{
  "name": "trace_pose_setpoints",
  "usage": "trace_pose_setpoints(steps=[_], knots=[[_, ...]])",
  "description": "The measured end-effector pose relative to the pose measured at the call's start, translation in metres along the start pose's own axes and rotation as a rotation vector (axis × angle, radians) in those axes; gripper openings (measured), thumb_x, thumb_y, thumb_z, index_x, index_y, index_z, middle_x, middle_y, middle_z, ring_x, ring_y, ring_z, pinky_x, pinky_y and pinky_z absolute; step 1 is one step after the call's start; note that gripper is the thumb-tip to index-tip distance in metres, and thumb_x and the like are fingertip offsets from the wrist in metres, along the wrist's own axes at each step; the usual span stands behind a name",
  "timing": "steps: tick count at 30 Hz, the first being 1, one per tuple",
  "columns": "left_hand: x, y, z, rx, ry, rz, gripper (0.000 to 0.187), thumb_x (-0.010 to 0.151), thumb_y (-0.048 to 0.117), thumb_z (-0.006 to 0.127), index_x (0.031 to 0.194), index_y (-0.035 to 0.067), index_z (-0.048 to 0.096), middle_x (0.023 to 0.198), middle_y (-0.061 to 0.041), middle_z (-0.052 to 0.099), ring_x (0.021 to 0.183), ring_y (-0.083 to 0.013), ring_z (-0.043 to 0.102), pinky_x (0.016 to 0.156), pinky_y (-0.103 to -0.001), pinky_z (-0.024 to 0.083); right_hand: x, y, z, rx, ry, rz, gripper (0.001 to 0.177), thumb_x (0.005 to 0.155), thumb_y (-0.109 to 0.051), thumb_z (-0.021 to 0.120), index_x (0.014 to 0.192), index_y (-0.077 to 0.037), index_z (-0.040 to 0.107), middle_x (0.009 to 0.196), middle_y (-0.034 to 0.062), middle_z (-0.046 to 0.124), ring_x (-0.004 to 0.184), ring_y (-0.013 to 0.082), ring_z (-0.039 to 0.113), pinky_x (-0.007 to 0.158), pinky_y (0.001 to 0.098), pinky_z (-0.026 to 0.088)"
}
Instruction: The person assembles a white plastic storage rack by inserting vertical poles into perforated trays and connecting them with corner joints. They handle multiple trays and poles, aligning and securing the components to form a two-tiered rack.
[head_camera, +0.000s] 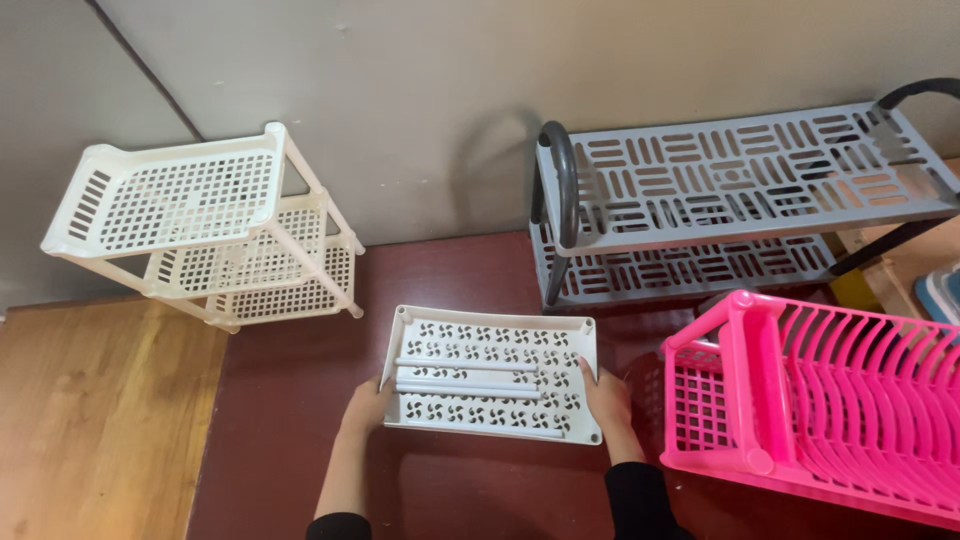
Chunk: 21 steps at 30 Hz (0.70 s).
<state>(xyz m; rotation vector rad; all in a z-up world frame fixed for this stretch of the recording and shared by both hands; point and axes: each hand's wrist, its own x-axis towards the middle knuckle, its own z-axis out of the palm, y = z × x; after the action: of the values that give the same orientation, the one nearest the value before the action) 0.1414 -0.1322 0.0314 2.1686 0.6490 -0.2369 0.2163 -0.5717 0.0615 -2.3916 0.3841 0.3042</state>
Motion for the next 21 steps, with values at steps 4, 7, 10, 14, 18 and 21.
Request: trace_pose_setpoints(steps=[4,7,10,14,18,21], knots=[[0.0,-0.004,-0.002,0.157,0.023,0.075,0.049,0.101,0.041,0.049,0.118,0.001,0.069,0.109,-0.029,0.072,0.106,-0.0469,0.067,0.093,-0.051,0.052,-0.007,0.0,0.013,0.068,0.12,0.056,0.076,0.098,-0.072,0.039,0.115,-0.007,0.076,0.11,0.0267,0.073,0.107,0.0446,0.069,0.094,0.0491,0.054],[0.001,-0.002,-0.006,0.149,-0.026,0.09,0.051,0.101,0.044,0.049,0.116,0.0,0.069,0.11,-0.029,0.072,0.107,-0.0466,0.067,0.093,-0.051,0.052,-0.017,0.002,0.015,0.056,0.096,0.125,0.081,0.099,-0.073,0.036,0.113,-0.005,0.076,0.112,0.0257,0.072,0.109,0.0451,0.067,0.095,0.0499,0.053],[-0.008,0.004,-0.013,0.072,-0.007,0.086,0.053,0.098,0.047,0.052,0.125,0.004,0.066,0.109,-0.027,0.073,0.103,-0.0423,0.069,0.09,-0.048,0.053,-0.033,-0.001,0.018,0.108,0.17,0.127,0.067,0.098,-0.063,0.036,0.142,-0.018,0.06,0.119,0.0236,0.07,0.113,0.0448,0.064,0.094,0.0531,0.051],[-0.018,0.004,-0.021,-0.109,-0.072,0.039,0.061,0.096,0.052,0.052,0.137,0.007,0.059,0.113,-0.023,0.075,0.096,-0.0324,0.076,0.085,-0.042,0.058,-0.062,-0.014,0.025,-0.136,0.549,-0.383,0.056,0.104,-0.048,0.048,0.146,-0.01,0.053,0.138,0.0232,0.062,0.129,0.0413,0.057,0.11,0.0584,0.038],[0.0,-0.013,-0.037,-0.566,-0.153,0.145,0.064,0.103,0.054,0.038,0.149,0.01,0.047,0.138,-0.018,0.062,0.116,-0.0247,0.067,0.095,-0.036,0.058,-0.108,-0.039,0.045,-0.28,0.297,-0.606,0.054,0.097,-0.05,0.057,0.143,-0.022,0.054,0.145,0.0187,0.058,0.132,0.0318,0.056,0.118,0.0566,0.032],[0.03,-0.031,-0.068,-0.696,0.022,0.174,0.062,0.106,0.05,0.035,0.153,0.01,0.04,0.145,-0.018,0.056,0.114,-0.0301,0.067,0.097,-0.039,0.058,-0.146,-0.055,0.064,-0.41,0.114,-0.843,0.074,0.082,-0.066,0.065,0.144,-0.026,0.053,0.141,0.0175,0.057,0.133,0.0321,0.052,0.116,0.0623,0.026]])
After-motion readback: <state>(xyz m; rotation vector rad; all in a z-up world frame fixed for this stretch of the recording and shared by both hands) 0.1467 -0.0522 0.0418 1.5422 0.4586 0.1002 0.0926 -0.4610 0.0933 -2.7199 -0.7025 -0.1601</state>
